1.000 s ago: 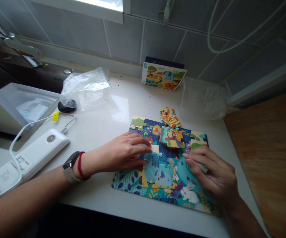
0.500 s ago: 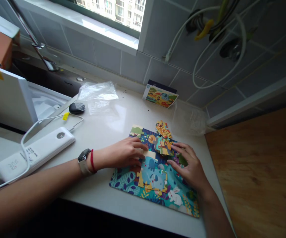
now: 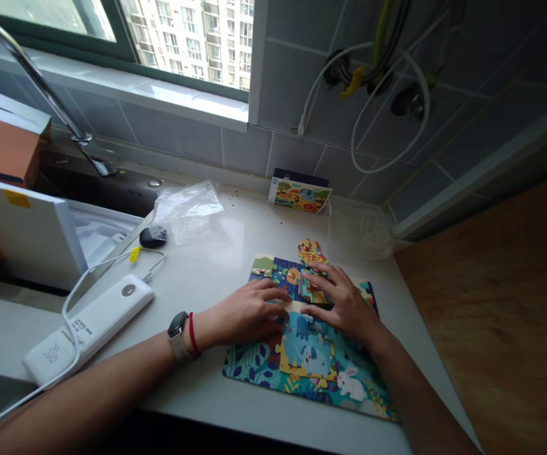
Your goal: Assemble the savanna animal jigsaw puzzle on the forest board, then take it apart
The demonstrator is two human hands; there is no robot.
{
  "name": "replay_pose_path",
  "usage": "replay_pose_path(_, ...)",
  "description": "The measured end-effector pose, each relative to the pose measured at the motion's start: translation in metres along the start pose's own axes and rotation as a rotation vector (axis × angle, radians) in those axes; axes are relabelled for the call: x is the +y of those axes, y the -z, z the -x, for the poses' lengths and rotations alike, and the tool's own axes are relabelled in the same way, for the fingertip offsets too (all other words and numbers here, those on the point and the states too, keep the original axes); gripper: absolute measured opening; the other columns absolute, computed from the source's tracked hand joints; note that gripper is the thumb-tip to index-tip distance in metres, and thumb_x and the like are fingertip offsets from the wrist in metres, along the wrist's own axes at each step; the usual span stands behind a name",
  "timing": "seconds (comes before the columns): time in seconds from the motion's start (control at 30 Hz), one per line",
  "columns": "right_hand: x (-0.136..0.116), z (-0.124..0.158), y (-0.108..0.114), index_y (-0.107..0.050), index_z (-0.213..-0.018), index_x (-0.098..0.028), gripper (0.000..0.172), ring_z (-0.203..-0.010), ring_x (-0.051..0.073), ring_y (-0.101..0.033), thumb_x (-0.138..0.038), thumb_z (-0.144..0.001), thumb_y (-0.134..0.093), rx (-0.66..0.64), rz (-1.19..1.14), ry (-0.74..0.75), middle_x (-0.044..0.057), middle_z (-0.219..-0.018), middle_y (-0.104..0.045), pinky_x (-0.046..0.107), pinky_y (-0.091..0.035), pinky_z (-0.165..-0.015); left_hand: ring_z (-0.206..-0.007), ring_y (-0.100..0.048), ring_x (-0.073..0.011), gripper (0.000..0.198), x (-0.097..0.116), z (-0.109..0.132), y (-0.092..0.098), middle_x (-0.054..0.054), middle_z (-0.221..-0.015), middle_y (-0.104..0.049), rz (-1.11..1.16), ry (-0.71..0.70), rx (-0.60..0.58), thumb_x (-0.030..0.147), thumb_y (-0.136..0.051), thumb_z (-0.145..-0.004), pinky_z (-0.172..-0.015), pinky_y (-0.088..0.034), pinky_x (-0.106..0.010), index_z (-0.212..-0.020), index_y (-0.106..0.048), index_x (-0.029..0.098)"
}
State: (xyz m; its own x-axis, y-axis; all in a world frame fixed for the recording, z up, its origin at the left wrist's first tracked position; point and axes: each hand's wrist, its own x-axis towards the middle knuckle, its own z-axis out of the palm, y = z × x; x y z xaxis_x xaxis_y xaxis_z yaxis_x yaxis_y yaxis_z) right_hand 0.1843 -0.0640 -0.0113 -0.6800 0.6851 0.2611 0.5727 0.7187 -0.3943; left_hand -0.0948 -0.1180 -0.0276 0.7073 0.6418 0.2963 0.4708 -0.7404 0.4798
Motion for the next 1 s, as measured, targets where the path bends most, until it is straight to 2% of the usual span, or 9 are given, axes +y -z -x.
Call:
replay_pose_path(0.1, 0.004, 0.003, -0.009, -0.072, -0.132, -0.027, 0.039, -0.131, 0.032, -0.060, -0.035, -0.094, -0.075, 0.021, -0.010, -0.002, 0.014, -0.141, -0.064, 0.057, -0.053, -0.109, -0.117, -0.063, -0.0277, 0.020, 0.000, 0.000, 0.002, -0.011, -0.135, -0.069, 0.025, 0.010, -0.017, 0.033, -0.066, -0.102, -0.101, -0.053, -0.045, -0.115, -0.075, 0.020)
replay_pose_path(0.17, 0.008, 0.005, -0.011, -0.073, -0.131, -0.028, 0.036, -0.130, 0.031, -0.061, -0.031, -0.096, -0.071, 0.031, -0.025, -0.030, 0.013, -0.139, -0.065, 0.054, -0.054, -0.109, -0.117, -0.063, -0.0266, 0.021, 0.000, -0.002, 0.003, -0.011, -0.132, -0.070, 0.067, 0.020, -0.020, 0.034, -0.064, -0.103, -0.101, -0.053, -0.044, -0.114, -0.075, 0.020)
replay_pose_path(0.4, 0.004, 0.006, -0.009, -0.069, -0.139, -0.030, 0.045, -0.128, 0.028, -0.062, -0.022, -0.094, -0.065, 0.043, -0.068, -0.039, 0.011, -0.135, -0.065, 0.050, -0.053, -0.111, -0.112, -0.067, -0.0233, 0.020, -0.001, -0.008, 0.006, -0.011, -0.118, -0.075, 0.176, 0.032, 0.018, 0.028, -0.057, -0.106, -0.100, -0.054, -0.044, -0.114, -0.074, 0.019)
replay_pose_path(0.53, 0.002, 0.007, -0.010, -0.070, -0.138, -0.031, 0.045, -0.131, 0.031, -0.060, -0.031, -0.093, -0.073, 0.046, -0.079, -0.057, 0.011, -0.137, -0.063, 0.053, -0.052, -0.111, -0.105, -0.069, -0.0232, 0.020, -0.002, -0.010, 0.005, -0.011, -0.109, -0.077, 0.176, 0.056, 0.061, 0.031, -0.059, -0.105, -0.099, -0.054, -0.045, -0.109, -0.075, 0.019)
replay_pose_path(0.63, 0.003, 0.009, -0.012, -0.069, -0.139, -0.033, 0.048, -0.134, 0.032, -0.059, -0.037, -0.092, -0.076, 0.053, -0.099, -0.064, 0.011, -0.141, -0.062, 0.055, -0.051, -0.112, -0.100, -0.070, -0.0230, 0.023, -0.002, -0.011, 0.005, -0.011, -0.103, -0.078, 0.173, 0.065, 0.050, 0.033, -0.058, -0.105, -0.097, -0.055, -0.045, -0.104, -0.075, 0.019)
replay_pose_path(0.83, 0.005, 0.011, -0.014, -0.070, -0.138, -0.029, 0.050, -0.136, 0.034, -0.057, -0.040, -0.090, -0.078, 0.073, -0.092, -0.115, 0.013, -0.143, -0.061, 0.055, -0.050, -0.113, -0.098, -0.071, -0.0219, 0.024, -0.001, -0.012, 0.009, -0.010, -0.103, -0.077, 0.189, 0.077, 0.014, 0.035, -0.058, -0.105, -0.099, -0.054, -0.045, -0.103, -0.075, 0.019)
replay_pose_path(1.0, 0.001, 0.010, -0.016, -0.071, -0.134, -0.026, 0.048, -0.136, 0.033, -0.057, -0.027, -0.087, -0.078, 0.089, -0.048, -0.132, 0.014, -0.144, -0.060, 0.054, -0.050, -0.113, -0.106, -0.068, -0.0241, 0.021, -0.001, -0.010, 0.010, -0.011, -0.111, -0.075, 0.153, 0.052, -0.046, 0.038, -0.065, -0.101, -0.101, -0.052, -0.046, -0.104, -0.076, 0.020)
